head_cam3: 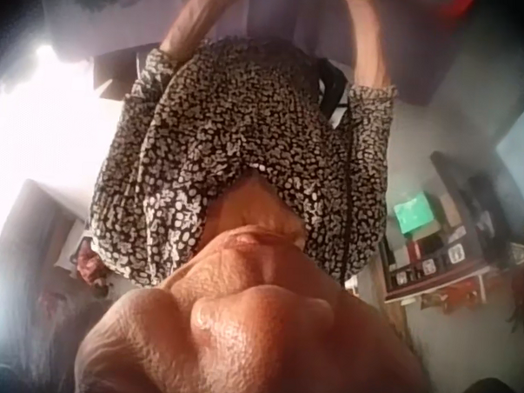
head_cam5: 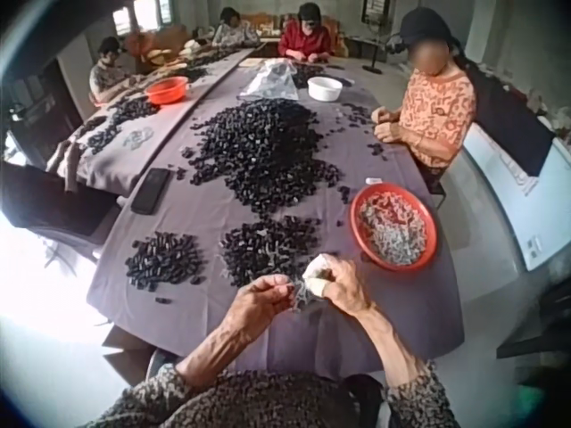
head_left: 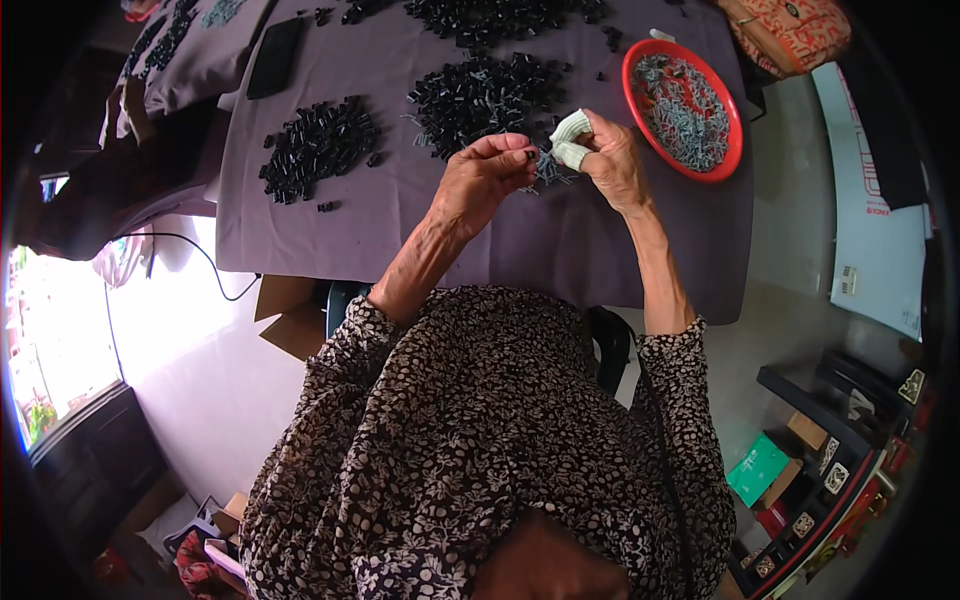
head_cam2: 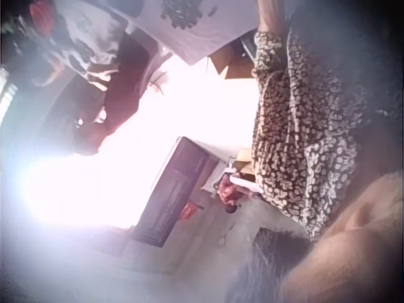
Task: The person repeatedly assembles small plastic components by hand, picking up pins from the table and inserting them into plastic clips.
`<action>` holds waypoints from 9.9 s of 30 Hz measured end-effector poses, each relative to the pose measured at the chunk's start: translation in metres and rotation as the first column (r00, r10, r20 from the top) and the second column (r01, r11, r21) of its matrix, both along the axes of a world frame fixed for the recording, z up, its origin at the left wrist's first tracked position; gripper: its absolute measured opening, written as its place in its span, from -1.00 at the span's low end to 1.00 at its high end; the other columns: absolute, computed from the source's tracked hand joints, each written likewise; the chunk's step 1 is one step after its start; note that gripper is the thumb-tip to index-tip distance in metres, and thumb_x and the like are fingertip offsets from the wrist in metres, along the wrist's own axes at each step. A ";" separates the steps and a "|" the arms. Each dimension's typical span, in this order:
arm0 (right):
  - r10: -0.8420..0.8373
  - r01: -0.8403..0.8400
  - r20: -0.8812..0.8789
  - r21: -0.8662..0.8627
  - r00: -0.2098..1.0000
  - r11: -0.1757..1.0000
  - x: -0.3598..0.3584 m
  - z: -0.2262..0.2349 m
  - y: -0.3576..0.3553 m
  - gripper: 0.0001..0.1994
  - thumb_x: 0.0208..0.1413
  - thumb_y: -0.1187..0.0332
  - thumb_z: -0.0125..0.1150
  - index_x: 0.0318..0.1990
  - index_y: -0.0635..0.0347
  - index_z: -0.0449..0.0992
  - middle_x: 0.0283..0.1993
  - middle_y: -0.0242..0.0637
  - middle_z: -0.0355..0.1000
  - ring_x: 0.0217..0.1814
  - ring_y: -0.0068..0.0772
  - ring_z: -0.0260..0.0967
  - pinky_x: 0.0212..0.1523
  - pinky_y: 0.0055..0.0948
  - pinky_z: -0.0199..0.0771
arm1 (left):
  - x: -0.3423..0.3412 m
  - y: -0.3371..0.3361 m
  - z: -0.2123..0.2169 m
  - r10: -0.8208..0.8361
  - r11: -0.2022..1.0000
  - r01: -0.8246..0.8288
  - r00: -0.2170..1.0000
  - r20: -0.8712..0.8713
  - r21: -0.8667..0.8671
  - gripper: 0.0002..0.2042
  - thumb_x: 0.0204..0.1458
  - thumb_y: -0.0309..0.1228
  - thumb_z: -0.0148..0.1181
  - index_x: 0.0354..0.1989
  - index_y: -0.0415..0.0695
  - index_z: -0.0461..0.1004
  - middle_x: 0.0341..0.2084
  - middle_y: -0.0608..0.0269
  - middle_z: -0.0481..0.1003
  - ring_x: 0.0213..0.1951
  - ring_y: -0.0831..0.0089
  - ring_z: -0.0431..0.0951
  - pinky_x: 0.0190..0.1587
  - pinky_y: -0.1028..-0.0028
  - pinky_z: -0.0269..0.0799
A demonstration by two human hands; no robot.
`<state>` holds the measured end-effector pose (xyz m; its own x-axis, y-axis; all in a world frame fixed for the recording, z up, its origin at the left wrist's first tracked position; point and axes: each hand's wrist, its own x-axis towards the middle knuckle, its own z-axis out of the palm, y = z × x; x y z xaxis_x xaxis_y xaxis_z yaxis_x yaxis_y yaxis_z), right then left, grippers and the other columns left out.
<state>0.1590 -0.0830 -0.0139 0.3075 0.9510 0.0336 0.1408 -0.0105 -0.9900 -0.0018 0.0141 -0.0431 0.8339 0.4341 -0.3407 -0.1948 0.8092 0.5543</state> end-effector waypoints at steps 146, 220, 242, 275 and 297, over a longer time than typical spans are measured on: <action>-0.030 0.079 -0.230 0.208 0.973 0.975 0.005 0.049 0.028 -0.83 -0.01 0.57 0.06 -0.23 0.30 0.46 -0.33 -0.32 0.43 -0.35 -0.49 0.41 -0.28 -0.51 0.43 | 0.009 0.011 0.067 0.151 0.821 -0.101 0.988 -0.043 0.562 -0.85 0.00 -0.46 0.07 -0.30 -0.26 0.45 -0.47 0.31 0.46 -0.43 0.62 0.42 -0.30 0.60 0.36; -0.084 -0.171 0.983 0.113 0.165 0.979 -0.031 0.025 0.009 -0.81 -0.20 0.39 0.15 -0.57 0.21 0.24 -0.57 -0.20 0.23 -0.47 -0.17 0.22 -0.42 -0.28 0.20 | -0.004 -0.008 0.034 0.067 0.830 0.075 0.970 -0.232 0.553 -0.82 -0.12 -0.38 0.20 -0.43 -0.27 0.52 -0.57 0.28 0.47 -0.49 0.60 0.39 -0.40 0.57 0.32; -0.053 0.078 0.786 0.006 0.617 0.997 0.010 -0.016 -0.004 -0.90 -0.09 0.49 0.12 -0.36 0.27 0.44 -0.39 -0.14 0.42 -0.37 -0.10 0.38 -0.37 -0.34 0.36 | -0.067 0.022 0.001 0.485 0.379 0.168 0.801 -0.351 0.910 -0.81 -0.11 -0.41 0.17 -0.35 -0.26 0.51 -0.55 0.22 0.51 -0.48 0.55 0.46 -0.39 0.56 0.38; 0.061 0.038 0.775 -0.110 0.628 0.993 0.039 -0.017 -0.007 -0.90 -0.16 0.53 -0.02 -0.41 0.28 0.37 -0.43 -0.08 0.34 -0.36 0.03 0.30 -0.36 -0.16 0.28 | 0.048 0.022 -0.026 0.355 -0.440 0.314 0.921 -0.158 0.841 -0.84 -0.25 -0.55 0.04 -0.44 -0.08 0.48 -0.51 0.22 0.35 -0.37 0.23 0.40 -0.37 0.31 0.39; 0.057 -0.085 0.877 -0.019 0.477 0.996 0.017 -0.031 -0.026 -0.93 -0.30 0.55 0.07 -0.57 0.22 0.34 -0.52 -0.18 0.29 -0.40 -0.15 0.28 -0.35 -0.25 0.30 | 0.045 0.035 -0.013 0.280 -0.269 0.252 0.944 -0.175 0.930 -0.90 -0.25 -0.52 0.07 -0.51 -0.24 0.38 -0.57 0.11 0.43 -0.50 0.22 0.48 -0.45 0.33 0.40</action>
<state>0.1765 -0.1086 -0.0445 0.0366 0.9627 0.2681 0.9341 0.0624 -0.3516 0.0430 0.0492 -0.0557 0.8239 0.4305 0.3686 0.1380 -0.7832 0.6063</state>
